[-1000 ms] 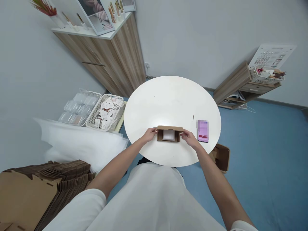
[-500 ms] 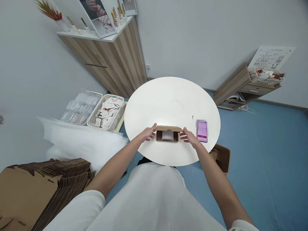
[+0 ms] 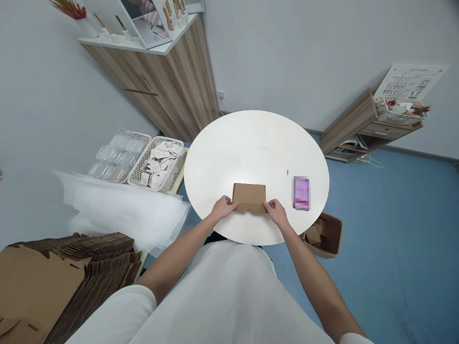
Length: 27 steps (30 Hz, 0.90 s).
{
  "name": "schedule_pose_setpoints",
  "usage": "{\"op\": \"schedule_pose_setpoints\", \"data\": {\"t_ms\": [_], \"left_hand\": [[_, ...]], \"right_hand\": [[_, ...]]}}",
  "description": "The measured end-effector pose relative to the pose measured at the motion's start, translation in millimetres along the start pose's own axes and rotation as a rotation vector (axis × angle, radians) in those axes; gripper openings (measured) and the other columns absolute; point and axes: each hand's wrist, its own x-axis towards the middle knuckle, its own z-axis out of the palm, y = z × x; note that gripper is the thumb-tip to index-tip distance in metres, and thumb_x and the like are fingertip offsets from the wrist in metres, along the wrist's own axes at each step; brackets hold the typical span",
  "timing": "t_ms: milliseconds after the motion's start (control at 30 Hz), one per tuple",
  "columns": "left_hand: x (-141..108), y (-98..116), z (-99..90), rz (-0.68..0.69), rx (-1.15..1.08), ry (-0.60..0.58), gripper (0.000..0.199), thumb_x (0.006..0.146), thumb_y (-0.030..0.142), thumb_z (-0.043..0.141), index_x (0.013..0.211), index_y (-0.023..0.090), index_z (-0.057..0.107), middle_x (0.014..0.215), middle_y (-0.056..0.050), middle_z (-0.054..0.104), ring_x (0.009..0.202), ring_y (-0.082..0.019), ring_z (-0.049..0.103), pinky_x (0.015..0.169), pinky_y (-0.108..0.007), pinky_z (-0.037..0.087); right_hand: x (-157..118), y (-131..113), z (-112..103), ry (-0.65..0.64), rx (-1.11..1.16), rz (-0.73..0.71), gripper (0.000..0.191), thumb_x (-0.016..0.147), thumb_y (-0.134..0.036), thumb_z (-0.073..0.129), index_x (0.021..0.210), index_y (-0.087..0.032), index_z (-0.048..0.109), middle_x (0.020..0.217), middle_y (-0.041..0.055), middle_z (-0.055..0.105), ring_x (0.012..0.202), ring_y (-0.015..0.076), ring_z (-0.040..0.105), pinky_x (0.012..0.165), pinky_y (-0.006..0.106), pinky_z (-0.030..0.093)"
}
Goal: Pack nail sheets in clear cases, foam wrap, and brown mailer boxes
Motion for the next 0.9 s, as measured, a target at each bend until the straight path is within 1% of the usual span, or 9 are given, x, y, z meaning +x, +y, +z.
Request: {"op": "schedule_pose_setpoints", "data": {"t_ms": [100, 233, 400, 500, 567, 633, 700, 767, 900], "left_hand": [[0, -7, 6.8, -0.028, 0.063, 0.034, 0.051, 0.066, 0.055, 0.055, 0.1, 0.018, 0.047, 0.11, -0.011, 0.058, 0.094, -0.022, 0.057, 0.066, -0.025, 0.04], [5, -12, 13.9, -0.05, 0.07, 0.04, 0.053, 0.068, 0.053, 0.054, 0.105, 0.018, 0.044, 0.112, -0.012, 0.057, 0.097, -0.023, 0.056, 0.068, -0.025, 0.04], [10, -19, 19.2, -0.049, 0.089, 0.033, 0.054, 0.069, 0.053, 0.052, 0.108, 0.017, 0.044, 0.109, -0.011, 0.057, 0.097, -0.023, 0.056, 0.071, -0.028, 0.041], [9, -24, 20.3, 0.071, 0.124, 0.108, 0.051, 0.071, 0.049, 0.052, 0.11, 0.015, 0.046, 0.111, -0.012, 0.054, 0.103, -0.023, 0.052, 0.08, -0.031, 0.041], [6, -27, 20.1, 0.192, 0.156, 0.169, 0.051, 0.071, 0.044, 0.054, 0.112, 0.015, 0.046, 0.117, -0.012, 0.05, 0.11, -0.024, 0.046, 0.089, -0.034, 0.037], [3, -30, 19.6, 0.298, 0.178, 0.192, 0.053, 0.07, 0.042, 0.056, 0.116, 0.016, 0.045, 0.122, -0.012, 0.046, 0.116, -0.026, 0.041, 0.094, -0.038, 0.034], [-1, -33, 19.4, 0.382, 0.184, 0.179, 0.056, 0.07, 0.038, 0.056, 0.12, 0.018, 0.041, 0.126, -0.01, 0.044, 0.119, -0.027, 0.037, 0.096, -0.041, 0.032], [-4, -35, 19.7, 0.453, 0.173, 0.145, 0.061, 0.07, 0.032, 0.057, 0.125, 0.02, 0.036, 0.127, -0.009, 0.044, 0.119, -0.027, 0.037, 0.097, -0.042, 0.032], [-10, -34, 19.8, 0.542, 0.112, 0.096, 0.07, 0.067, 0.024, 0.058, 0.131, 0.021, 0.028, 0.124, -0.008, 0.046, 0.114, -0.024, 0.044, 0.096, -0.039, 0.035]], "right_hand": [[2, 7, 8, 0.033, -0.053, 0.038, 0.036, 0.071, -0.056, 0.045, 0.079, -0.021, 0.049, 0.081, 0.0028, 0.06, 0.071, 0.0165, 0.055, 0.061, 0.027, 0.039], [5, 12, 14, 0.009, -0.067, 0.08, 0.035, 0.071, -0.055, 0.045, 0.081, -0.021, 0.049, 0.088, 0.0043, 0.061, 0.075, 0.0167, 0.056, 0.061, 0.026, 0.038], [6, 15, 17, -0.013, -0.118, 0.115, 0.035, 0.073, -0.054, 0.044, 0.085, -0.021, 0.05, 0.088, 0.004, 0.061, 0.077, 0.017, 0.056, 0.064, 0.028, 0.039], [4, 18, 17, 0.011, -0.114, 0.05, 0.039, 0.073, -0.052, 0.044, 0.093, -0.02, 0.051, 0.094, 0.0065, 0.06, 0.084, 0.0192, 0.056, 0.07, 0.03, 0.041], [2, 22, 16, 0.048, -0.108, -0.042, 0.043, 0.073, -0.05, 0.046, 0.102, -0.018, 0.05, 0.104, 0.0094, 0.057, 0.095, 0.0215, 0.054, 0.078, 0.033, 0.041], [-2, 27, 15, 0.056, -0.111, -0.156, 0.048, 0.072, -0.047, 0.049, 0.11, -0.018, 0.047, 0.114, 0.011, 0.052, 0.106, 0.023, 0.048, 0.087, 0.036, 0.038], [-8, 31, 14, 0.023, -0.127, -0.264, 0.051, 0.072, -0.044, 0.051, 0.116, -0.019, 0.043, 0.123, 0.0108, 0.047, 0.115, 0.0239, 0.042, 0.094, 0.039, 0.034], [-14, 34, 15, -0.022, -0.148, -0.339, 0.056, 0.072, -0.042, 0.052, 0.121, -0.021, 0.038, 0.128, 0.0098, 0.043, 0.12, 0.0246, 0.037, 0.097, 0.042, 0.03], [-23, 34, 17, -0.06, -0.171, -0.388, 0.066, 0.072, -0.042, 0.054, 0.129, -0.024, 0.027, 0.13, 0.0088, 0.041, 0.124, 0.0267, 0.033, 0.099, 0.048, 0.024]]}}
